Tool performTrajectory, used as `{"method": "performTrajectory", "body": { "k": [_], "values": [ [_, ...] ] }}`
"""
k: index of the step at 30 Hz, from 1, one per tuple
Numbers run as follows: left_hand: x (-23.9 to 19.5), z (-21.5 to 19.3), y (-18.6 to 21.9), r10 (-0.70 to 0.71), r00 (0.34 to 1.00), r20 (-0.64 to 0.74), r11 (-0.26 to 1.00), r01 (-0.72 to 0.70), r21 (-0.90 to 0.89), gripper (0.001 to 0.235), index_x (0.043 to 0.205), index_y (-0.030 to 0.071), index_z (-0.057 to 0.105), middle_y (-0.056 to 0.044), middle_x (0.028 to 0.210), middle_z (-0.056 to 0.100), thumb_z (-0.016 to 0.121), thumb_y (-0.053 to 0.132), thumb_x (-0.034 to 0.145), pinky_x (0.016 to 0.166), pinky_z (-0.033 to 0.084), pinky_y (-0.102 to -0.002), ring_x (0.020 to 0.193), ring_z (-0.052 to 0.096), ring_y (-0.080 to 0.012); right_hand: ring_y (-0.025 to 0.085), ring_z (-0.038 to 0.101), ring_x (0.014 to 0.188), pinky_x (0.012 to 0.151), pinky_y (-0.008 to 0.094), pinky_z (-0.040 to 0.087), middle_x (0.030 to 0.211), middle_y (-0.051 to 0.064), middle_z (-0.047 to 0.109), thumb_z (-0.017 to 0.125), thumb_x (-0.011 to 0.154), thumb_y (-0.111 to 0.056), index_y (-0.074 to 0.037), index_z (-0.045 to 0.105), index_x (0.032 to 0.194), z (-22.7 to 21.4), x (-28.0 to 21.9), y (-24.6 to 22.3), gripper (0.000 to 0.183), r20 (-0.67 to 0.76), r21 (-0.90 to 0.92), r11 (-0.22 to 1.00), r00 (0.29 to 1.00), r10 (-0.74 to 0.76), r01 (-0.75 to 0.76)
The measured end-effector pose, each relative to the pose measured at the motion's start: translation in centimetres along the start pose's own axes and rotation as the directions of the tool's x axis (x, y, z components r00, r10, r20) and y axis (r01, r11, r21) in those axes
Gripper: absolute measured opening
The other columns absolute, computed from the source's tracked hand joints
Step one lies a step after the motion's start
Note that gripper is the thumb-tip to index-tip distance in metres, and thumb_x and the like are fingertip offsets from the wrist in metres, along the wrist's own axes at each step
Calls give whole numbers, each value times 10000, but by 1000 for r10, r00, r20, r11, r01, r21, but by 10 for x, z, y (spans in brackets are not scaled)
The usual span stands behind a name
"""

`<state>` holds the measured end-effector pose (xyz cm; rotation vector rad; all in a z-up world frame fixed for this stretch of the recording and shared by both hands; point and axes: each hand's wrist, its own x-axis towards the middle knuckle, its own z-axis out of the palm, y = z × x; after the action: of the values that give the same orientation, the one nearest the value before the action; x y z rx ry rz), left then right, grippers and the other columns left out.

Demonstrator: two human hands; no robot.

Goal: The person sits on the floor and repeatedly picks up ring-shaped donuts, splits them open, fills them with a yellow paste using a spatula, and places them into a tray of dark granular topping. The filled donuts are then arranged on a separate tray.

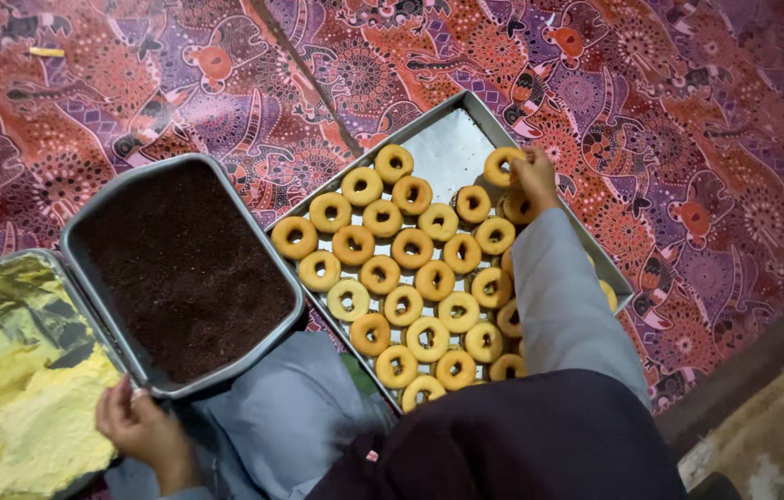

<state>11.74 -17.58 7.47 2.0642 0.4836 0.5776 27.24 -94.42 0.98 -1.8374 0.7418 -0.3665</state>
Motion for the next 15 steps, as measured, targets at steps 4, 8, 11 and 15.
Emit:
{"method": "performTrajectory", "body": {
  "k": [4, 8, 11, 15],
  "values": [
    [0, 2, 31, -143, 990, -14, 949, 133, -286, 243, 1272, 7, 674, -76, 1469, 431, 539, 66, 1078, 1046, 532, -265, 1268, 572, -190, 166, 713, 921, 778, 303, 567, 1118, 126, 735, 672, 883, -143, 1, 648, 1264, 3, 13, 11, 408, 149, -178, 983, 989, -8, 34],
    [-10, 8, 58, -62, 998, 12, 985, 63, -161, 229, 1272, -20, 674, -93, 1470, 448, 535, 51, 1104, 1056, 532, -267, 1304, 548, -175, 236, 719, 838, 733, 371, 572, 1089, 145, 754, 602, 897, -158, -42, 690, 1260, 3, 16, 19, 392, 221, -255, 963, 965, 142, -83],
    [-14, 9, 68, -22, 999, 31, 997, 25, -79, 228, 1265, -42, 690, -109, 1468, 460, 548, 35, 1104, 1059, 512, -280, 1323, 538, -179, 238, 745, 824, 754, 357, 575, 1072, 146, 765, 592, 900, -202, -115, 715, 1273, -2, 14, 19, 403, 260, -463, 886, 958, 123, 11],
    [-15, -11, 60, -38, 999, 20, 991, 40, -128, 212, 1250, -42, 681, -108, 1484, 449, 547, 42, 1109, 1060, 504, -277, 1256, 569, -175, 340, 741, 956, 840, 429, 566, 1121, 221, 750, 520, 894, -161, -106, 695, 1309, 5, 6, 7, 454, 304, -547, 837, 937, 172, 24]
  ]
}}
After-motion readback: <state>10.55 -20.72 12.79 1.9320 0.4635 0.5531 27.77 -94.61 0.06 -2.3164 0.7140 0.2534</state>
